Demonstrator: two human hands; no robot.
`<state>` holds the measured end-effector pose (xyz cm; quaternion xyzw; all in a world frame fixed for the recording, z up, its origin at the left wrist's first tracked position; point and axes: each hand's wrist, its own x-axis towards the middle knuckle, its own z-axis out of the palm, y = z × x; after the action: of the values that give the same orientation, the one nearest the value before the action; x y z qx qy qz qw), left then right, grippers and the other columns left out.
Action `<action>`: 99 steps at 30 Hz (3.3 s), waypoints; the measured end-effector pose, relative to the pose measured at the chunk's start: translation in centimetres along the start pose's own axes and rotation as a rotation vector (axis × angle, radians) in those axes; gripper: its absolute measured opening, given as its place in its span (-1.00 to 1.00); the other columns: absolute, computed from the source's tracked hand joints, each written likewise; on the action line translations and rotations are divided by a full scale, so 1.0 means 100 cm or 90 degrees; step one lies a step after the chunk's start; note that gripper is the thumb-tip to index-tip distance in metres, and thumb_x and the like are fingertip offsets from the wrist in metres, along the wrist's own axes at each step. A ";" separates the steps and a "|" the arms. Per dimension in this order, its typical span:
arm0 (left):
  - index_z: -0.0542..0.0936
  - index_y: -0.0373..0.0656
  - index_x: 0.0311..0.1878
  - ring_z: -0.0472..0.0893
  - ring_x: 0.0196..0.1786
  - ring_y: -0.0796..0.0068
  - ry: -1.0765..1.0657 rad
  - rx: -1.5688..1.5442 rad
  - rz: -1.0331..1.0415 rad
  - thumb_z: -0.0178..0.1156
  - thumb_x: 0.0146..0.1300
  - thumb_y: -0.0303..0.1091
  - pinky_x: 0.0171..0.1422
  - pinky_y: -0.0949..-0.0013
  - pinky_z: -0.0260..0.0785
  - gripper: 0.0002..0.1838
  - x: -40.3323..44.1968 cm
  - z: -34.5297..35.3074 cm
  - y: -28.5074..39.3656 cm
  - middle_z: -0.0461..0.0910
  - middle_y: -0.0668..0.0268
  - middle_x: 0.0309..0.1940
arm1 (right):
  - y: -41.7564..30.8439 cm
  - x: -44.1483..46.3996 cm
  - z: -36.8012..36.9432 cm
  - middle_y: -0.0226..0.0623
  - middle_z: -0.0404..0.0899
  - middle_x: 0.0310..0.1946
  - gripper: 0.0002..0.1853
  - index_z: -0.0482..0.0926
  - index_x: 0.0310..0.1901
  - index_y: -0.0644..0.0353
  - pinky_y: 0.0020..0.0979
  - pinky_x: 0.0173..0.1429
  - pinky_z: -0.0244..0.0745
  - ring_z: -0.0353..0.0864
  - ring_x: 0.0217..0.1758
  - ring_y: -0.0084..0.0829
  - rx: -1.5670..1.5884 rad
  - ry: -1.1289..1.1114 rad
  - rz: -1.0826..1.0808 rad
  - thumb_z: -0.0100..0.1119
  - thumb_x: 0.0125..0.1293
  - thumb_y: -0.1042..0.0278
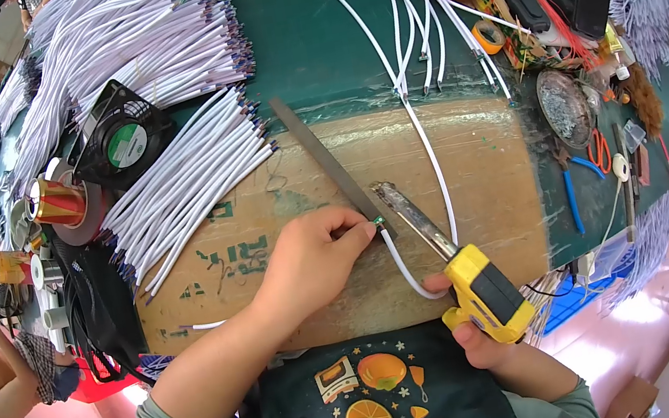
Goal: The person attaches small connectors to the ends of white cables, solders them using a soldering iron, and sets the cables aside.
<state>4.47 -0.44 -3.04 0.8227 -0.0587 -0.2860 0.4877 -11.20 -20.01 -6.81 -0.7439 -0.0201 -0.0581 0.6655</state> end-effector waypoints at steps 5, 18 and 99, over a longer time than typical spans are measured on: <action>0.64 -0.29 -0.23 0.46 -0.42 0.63 -0.011 -0.029 -0.008 0.22 0.24 -0.29 -0.28 0.46 0.34 -0.78 0.002 0.000 -0.003 0.58 0.34 -0.51 | -0.007 -0.011 -0.011 -0.27 0.60 -0.20 -0.54 0.52 -0.03 0.29 -0.44 -0.21 0.43 0.52 -0.31 -0.45 0.036 0.013 0.006 0.30 0.21 0.07; 0.64 -0.30 -0.27 0.44 -0.43 0.64 -0.017 -0.042 -0.018 0.21 0.22 -0.32 -0.30 0.45 0.34 -0.80 0.003 0.000 -0.003 0.54 0.35 -0.55 | -0.006 -0.033 -0.021 -0.41 0.41 -0.53 -0.65 0.46 -0.35 0.21 -0.51 -0.43 0.30 0.39 -0.48 -0.55 0.213 -0.003 0.209 0.29 0.22 0.07; 0.41 -0.30 0.10 0.62 -0.27 0.48 0.157 -0.652 0.424 0.06 0.35 -0.47 -0.18 0.44 0.55 -0.72 0.041 -0.087 0.055 0.60 0.14 -0.20 | -0.034 0.089 -0.049 0.08 0.18 0.34 -0.37 0.28 0.18 0.21 -0.03 0.38 0.27 0.27 0.37 0.06 0.495 0.174 -0.002 0.17 0.23 -0.04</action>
<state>13.49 1.84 3.02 0.4492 -0.1108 -0.0137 0.8864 -3.01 -24.88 -1.89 -0.4225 0.0468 -0.1450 0.8935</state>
